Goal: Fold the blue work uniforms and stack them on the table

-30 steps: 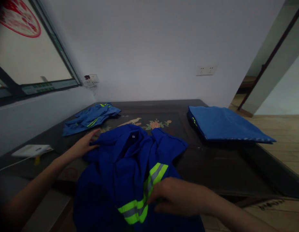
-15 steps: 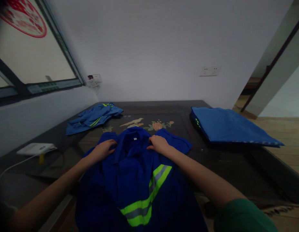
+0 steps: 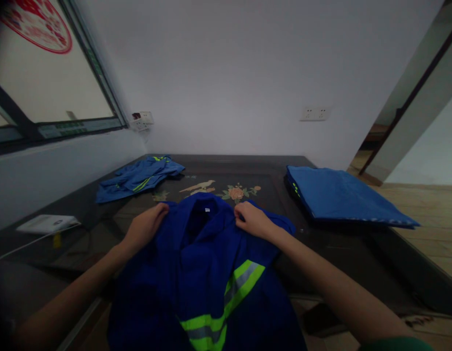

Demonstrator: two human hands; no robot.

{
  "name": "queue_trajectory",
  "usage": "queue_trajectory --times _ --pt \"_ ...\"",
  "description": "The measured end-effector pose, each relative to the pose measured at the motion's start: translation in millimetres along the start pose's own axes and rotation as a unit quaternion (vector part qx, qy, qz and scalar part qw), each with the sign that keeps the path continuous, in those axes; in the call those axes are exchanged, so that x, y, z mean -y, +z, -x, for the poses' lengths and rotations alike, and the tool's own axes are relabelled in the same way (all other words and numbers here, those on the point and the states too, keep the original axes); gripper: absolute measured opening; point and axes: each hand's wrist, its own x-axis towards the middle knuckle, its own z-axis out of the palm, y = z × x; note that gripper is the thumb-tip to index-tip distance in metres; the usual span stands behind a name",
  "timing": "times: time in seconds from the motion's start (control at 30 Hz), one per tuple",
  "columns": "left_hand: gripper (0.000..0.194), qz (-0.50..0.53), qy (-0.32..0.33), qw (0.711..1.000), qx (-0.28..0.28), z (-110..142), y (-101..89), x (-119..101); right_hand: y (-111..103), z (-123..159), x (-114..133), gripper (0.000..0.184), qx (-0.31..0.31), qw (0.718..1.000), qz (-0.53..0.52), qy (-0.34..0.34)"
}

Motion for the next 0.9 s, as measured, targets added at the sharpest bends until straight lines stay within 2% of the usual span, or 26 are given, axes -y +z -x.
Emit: queue_trajectory --times 0.1,0.17,0.27,0.37,0.43,0.5,0.63,0.7,0.77,0.8,0.83,0.9 --pt "0.028 0.030 -0.060 0.992 -0.106 -11 -18.8 -1 -30 7 -5 0.004 -0.064 0.993 -0.099 0.016" --pt "0.029 0.053 -0.065 0.982 -0.169 -22 -33.5 -5 -53 12 -5 0.007 -0.123 0.984 -0.127 0.030" --pt "0.030 0.067 -0.013 0.972 -0.226 -42 -61.7 -12 -89 18 1 0.010 -0.216 0.963 -0.151 0.055" --pt "0.032 0.060 0.071 0.972 -0.216 -65 -100.6 -17 -131 25 11 0.023 -0.268 0.947 -0.160 0.075" --pt "0.035 0.057 0.115 0.970 -0.208 -82 -132.3 -18 -162 29 18 0.033 -0.277 0.948 -0.144 0.060" --pt "0.040 0.054 0.150 0.960 -0.231 -101 -166.8 -18 -193 33 25 0.040 -0.273 0.954 -0.118 0.033" --pt "0.045 0.035 0.209 0.917 -0.339 -140 -237.0 -28 -256 34 36 0.044 -0.227 0.973 -0.036 0.012" --pt "0.040 0.027 0.223 0.890 -0.397 -147 -271.1 -40 -288 37 47 0.043 -0.199 0.980 0.007 0.021" --pt "0.037 0.027 0.208 0.863 -0.460 -130 -307.1 -57 -322 53 73 0.042 -0.214 0.976 0.042 0.013" --pt "0.038 0.027 0.192 0.850 -0.490 -110 -327.2 -66 -340 68 94 0.043 -0.240 0.969 0.058 0.000" --pt "0.038 0.026 0.173 0.837 -0.519 -82 -349.0 -76 -357 88 121 0.043 -0.275 0.958 0.075 -0.018" --pt "0.040 0.016 0.141 0.810 -0.569 -5 -398.2 -96 -391 146 194 0.047 -0.359 0.924 0.117 -0.066"
